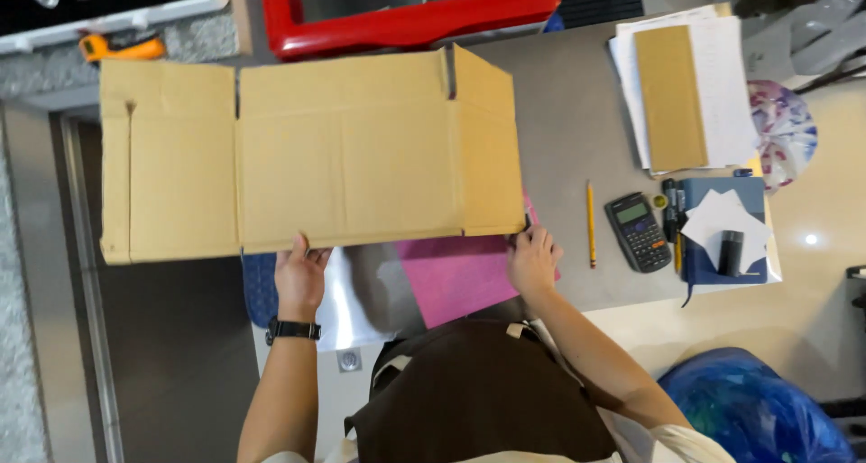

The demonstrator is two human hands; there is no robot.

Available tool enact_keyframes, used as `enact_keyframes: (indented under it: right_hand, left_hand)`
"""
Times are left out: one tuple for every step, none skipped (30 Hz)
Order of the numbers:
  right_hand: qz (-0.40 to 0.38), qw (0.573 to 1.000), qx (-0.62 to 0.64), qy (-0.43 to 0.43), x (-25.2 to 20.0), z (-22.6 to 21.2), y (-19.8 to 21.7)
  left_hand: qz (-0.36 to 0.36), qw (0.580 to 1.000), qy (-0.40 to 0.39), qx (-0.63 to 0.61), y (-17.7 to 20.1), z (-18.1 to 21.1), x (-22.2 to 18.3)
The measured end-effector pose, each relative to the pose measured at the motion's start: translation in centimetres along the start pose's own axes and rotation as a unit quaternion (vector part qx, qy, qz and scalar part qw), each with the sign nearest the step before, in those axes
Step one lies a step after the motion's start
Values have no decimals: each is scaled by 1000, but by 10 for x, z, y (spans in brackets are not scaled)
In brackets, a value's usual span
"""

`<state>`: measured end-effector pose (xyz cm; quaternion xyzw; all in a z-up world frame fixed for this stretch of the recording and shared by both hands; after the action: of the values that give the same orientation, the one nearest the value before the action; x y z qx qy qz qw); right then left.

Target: Measuring and cutting cardboard pieces using a ruler, pencil, and utility knife on a cutting mat.

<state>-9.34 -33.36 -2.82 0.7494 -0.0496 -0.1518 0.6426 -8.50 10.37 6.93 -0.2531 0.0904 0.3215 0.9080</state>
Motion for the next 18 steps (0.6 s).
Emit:
enact_keyframes:
  right_hand:
    - [-3,1000,-2,3,-2,-5,0]
    - [-3,1000,16,2,-3,-9,0]
    - [-1,999,35,-3,-4,-13,0]
    - [-4,999,32,-4,-7,-17,1]
    - [14,999,32,5,-11,-22,3]
    - [31,999,31,14,-14,-27,5]
    - [28,999,28,14,-14,-28,3]
    - [40,999,20,12,-15,-30,2]
    - [52,998,13,13,-13,-32,1]
    - [50,999,11,15,-12,-34,2]
    - [52,999,6,5,-12,-37,3]
    - [53,999,2,-5,-11,-38,3]
    - [51,999,0,-5,-12,-43,4]
    - [58,998,-9,-7,-14,-48,6]
    - [68,997,-19,-10,-14,-50,8]
    - [67,997,-22,-12,-18,-55,10]
    - [53,998,6,-19,-19,-58,12]
    - [39,998,34,-27,-19,-61,14]
  left_hand:
    - [5,1000,1,0,17,6,-7]
    - [23,1000,2,1,33,12,-13]
    - [39,999,4,3,47,17,-18]
    - [40,999,7,4,66,21,-19]
    - [47,999,5,2,84,24,-20]
    - [54,999,3,0,103,28,-21]
    - [57,998,6,1,123,30,-22]
    - [69,998,0,-3,143,32,-23]
    - [82,997,-7,-8,163,35,-24]
    - [85,996,-6,-8,179,35,-24]
    - [87,996,5,5,195,35,-25]
    - [89,996,17,18,211,36,-25]
    - [91,995,19,19,230,30,-21]
    - [91,995,25,25,248,24,-18]
    - [90,995,32,30,264,16,-13]
    - [90,995,35,30,268,16,-14]
    - [89,995,41,35,269,14,-13]
    - [88,994,46,40,270,12,-13]
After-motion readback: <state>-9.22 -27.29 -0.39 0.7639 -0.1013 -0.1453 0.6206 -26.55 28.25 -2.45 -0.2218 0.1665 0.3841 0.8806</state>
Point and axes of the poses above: each hand's wrist, its own x-axis towards the middle knuckle, its own y-axis out of the back of the hand, z = x × y, the point moved 2 cm from there along x, towards the middle knuckle, and after that the axes turned 13 degrees about -y, right-handed, at the moved point
